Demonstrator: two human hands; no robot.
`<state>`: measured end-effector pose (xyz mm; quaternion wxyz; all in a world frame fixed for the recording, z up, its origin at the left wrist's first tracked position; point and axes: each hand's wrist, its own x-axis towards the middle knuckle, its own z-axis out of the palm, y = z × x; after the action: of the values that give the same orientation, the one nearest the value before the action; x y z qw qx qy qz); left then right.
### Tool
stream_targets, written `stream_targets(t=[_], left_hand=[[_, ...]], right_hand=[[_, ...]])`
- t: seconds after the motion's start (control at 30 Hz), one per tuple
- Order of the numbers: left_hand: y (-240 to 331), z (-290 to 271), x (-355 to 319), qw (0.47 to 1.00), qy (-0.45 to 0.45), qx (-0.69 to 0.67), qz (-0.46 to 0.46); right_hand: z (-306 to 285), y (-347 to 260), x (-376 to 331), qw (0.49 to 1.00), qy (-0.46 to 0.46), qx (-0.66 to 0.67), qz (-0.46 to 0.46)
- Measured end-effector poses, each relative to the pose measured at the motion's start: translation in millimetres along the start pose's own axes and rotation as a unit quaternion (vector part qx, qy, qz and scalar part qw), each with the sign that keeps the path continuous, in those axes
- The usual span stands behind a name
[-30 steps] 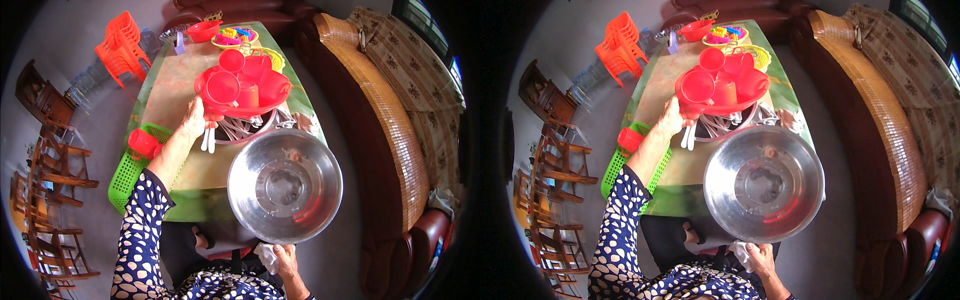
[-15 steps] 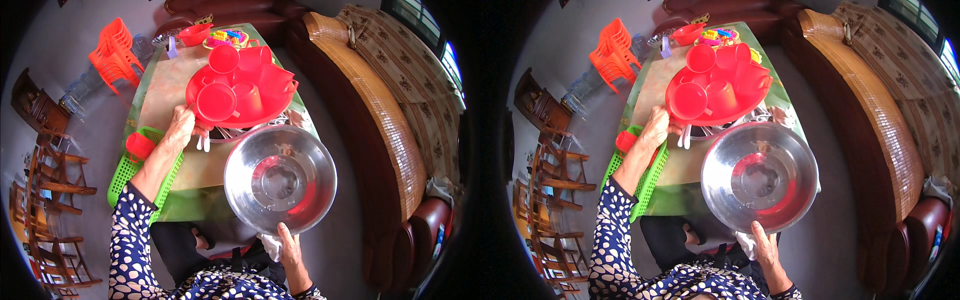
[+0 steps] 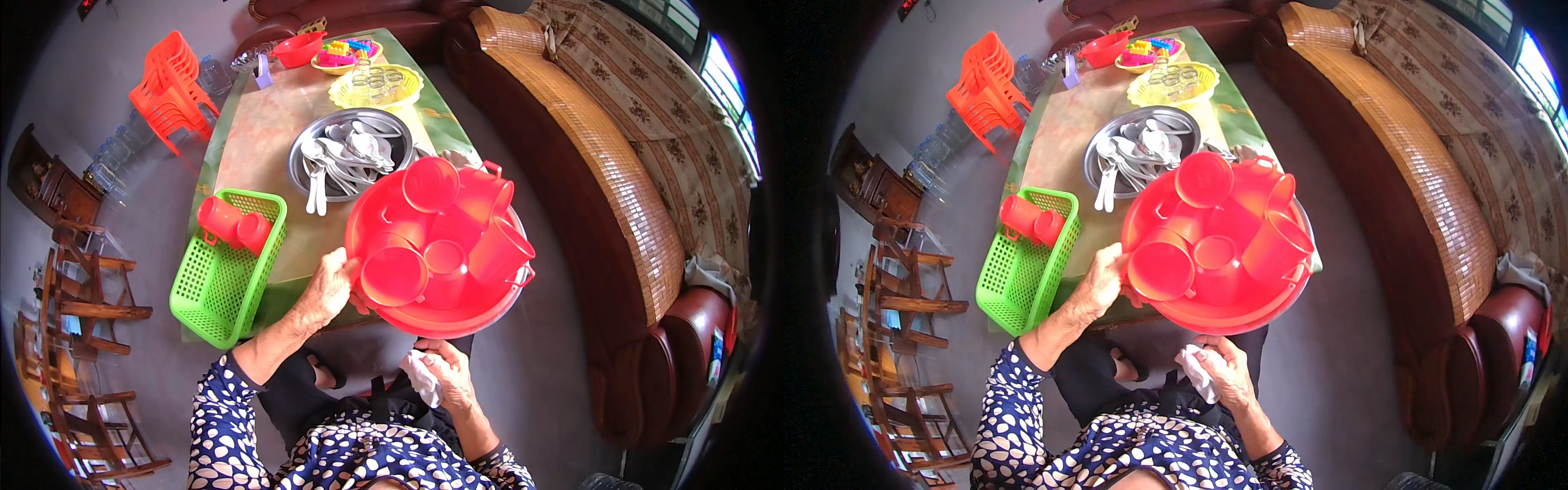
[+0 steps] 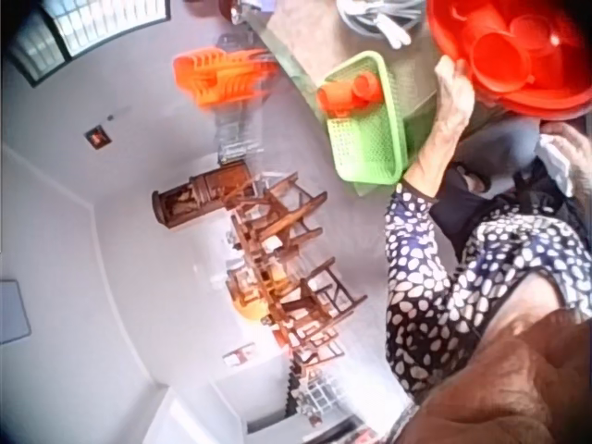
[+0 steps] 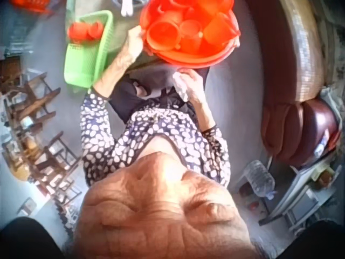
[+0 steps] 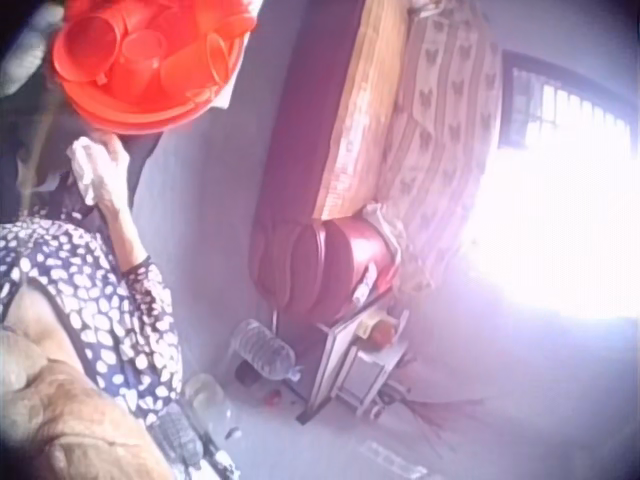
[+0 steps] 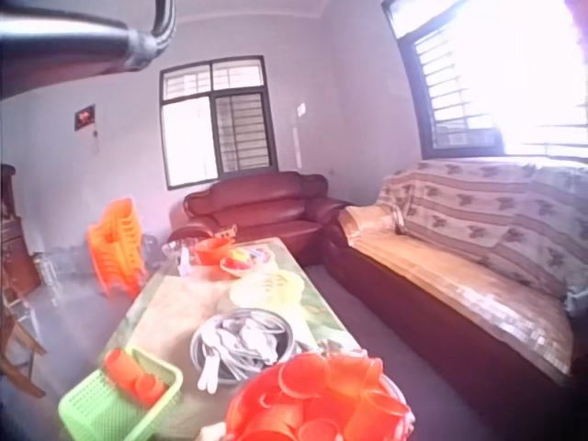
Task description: The person sits at a table and wipes red plastic cups with a white cloth. They pick up cups from a metal bowl, wipe them inside and out, and place them into a green plastic basket. The person handles the cups one at a time throughout the episode.
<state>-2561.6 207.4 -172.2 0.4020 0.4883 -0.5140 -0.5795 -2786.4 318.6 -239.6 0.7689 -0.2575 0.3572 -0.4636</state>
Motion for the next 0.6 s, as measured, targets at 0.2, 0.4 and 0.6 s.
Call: stream_targets(t=[0.2, 0.4, 0.6], left_hand=[[-21.1, 13.9, 3.9, 1.0, 0.012, 0.008, -0.026], [-23.4, 8.8, 0.4, 0.998, 0.046, 0.035, -0.026], [-29.2, -0.4, -7.4, 0.968, 0.181, 0.158, 0.075]], right_hand=[[-2.4, 8.4, -14.2, 0.998, 0.008, -0.055, 0.032], [-8.2, 20.1, -15.4, 0.998, 0.01, -0.065, 0.021], [-7.7, 21.9, -12.0, 0.997, 0.009, -0.073, 0.033]])
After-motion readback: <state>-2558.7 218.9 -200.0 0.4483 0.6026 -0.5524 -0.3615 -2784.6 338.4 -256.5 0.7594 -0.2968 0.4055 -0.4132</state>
